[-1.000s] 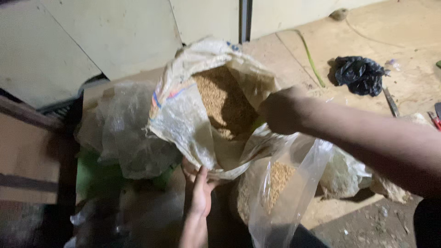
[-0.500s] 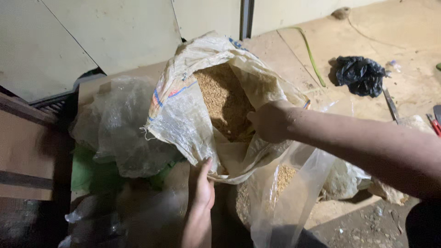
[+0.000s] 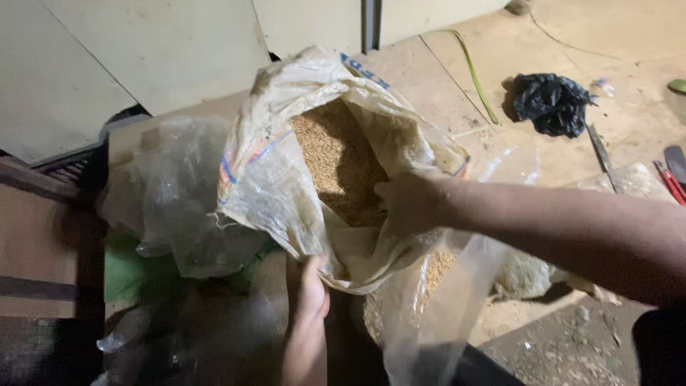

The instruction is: The person scoops grains from a large sack using a green scoop and pours them into a clear plastic bag. The person repeatedly fills the scoop and transfers the grains, gradually filling the bag.

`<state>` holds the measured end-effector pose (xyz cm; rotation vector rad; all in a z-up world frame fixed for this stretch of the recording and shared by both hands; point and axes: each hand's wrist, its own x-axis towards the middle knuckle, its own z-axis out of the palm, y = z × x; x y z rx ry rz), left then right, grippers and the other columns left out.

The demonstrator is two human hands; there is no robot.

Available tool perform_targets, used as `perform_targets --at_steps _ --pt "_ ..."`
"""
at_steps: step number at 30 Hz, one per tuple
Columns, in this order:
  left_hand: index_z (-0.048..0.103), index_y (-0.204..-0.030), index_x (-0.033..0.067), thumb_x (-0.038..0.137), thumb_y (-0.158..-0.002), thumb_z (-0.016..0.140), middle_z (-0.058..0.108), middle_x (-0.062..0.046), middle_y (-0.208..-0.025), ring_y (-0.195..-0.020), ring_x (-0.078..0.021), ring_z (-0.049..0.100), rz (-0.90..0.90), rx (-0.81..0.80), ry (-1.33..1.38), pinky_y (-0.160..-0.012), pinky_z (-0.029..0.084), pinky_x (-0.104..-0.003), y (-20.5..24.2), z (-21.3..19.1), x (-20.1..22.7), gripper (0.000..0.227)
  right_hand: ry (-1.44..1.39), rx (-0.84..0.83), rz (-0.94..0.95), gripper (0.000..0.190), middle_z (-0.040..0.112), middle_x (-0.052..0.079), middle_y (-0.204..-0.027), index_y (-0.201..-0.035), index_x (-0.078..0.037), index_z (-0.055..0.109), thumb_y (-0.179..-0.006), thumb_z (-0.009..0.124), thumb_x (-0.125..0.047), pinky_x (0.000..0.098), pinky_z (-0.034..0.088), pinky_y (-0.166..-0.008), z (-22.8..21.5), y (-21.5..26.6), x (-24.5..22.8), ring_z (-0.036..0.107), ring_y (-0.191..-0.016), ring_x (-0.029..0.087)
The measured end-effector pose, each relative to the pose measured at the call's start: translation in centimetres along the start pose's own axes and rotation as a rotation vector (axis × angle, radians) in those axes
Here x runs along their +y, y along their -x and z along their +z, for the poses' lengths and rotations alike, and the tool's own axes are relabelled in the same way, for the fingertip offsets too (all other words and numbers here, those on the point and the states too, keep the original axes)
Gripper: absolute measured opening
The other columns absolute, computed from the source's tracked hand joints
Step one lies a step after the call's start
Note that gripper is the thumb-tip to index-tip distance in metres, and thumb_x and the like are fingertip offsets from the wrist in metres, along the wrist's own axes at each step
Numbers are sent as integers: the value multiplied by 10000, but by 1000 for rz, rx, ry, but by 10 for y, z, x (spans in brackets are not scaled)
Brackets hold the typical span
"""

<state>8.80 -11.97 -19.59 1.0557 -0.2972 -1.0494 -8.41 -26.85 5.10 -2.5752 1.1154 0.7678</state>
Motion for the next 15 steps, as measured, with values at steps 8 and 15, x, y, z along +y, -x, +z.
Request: perform_targets --at_steps 8,15 --pt "522 -1362 26 -44 -689 513 593 -98 -1117 -895 -174 578 165 11 43 -696 520 -289 10 7 -5 676 -99 128 27 628 761 162 -1020 -1328 -183 554 -813 729 -497 448 588 -871 -5 8 3 744 -985 314" --pt "553 -1304 9 19 -727 584 620 -105 -1125 -978 -198 609 141 62 -137 -832 536 -318 3 2 -25 578 -267 234 -19 568 700 225 -1108 -1533 -233 412 -977 410 -118 495 553 -896 24 -67 4 717 -1017 373"
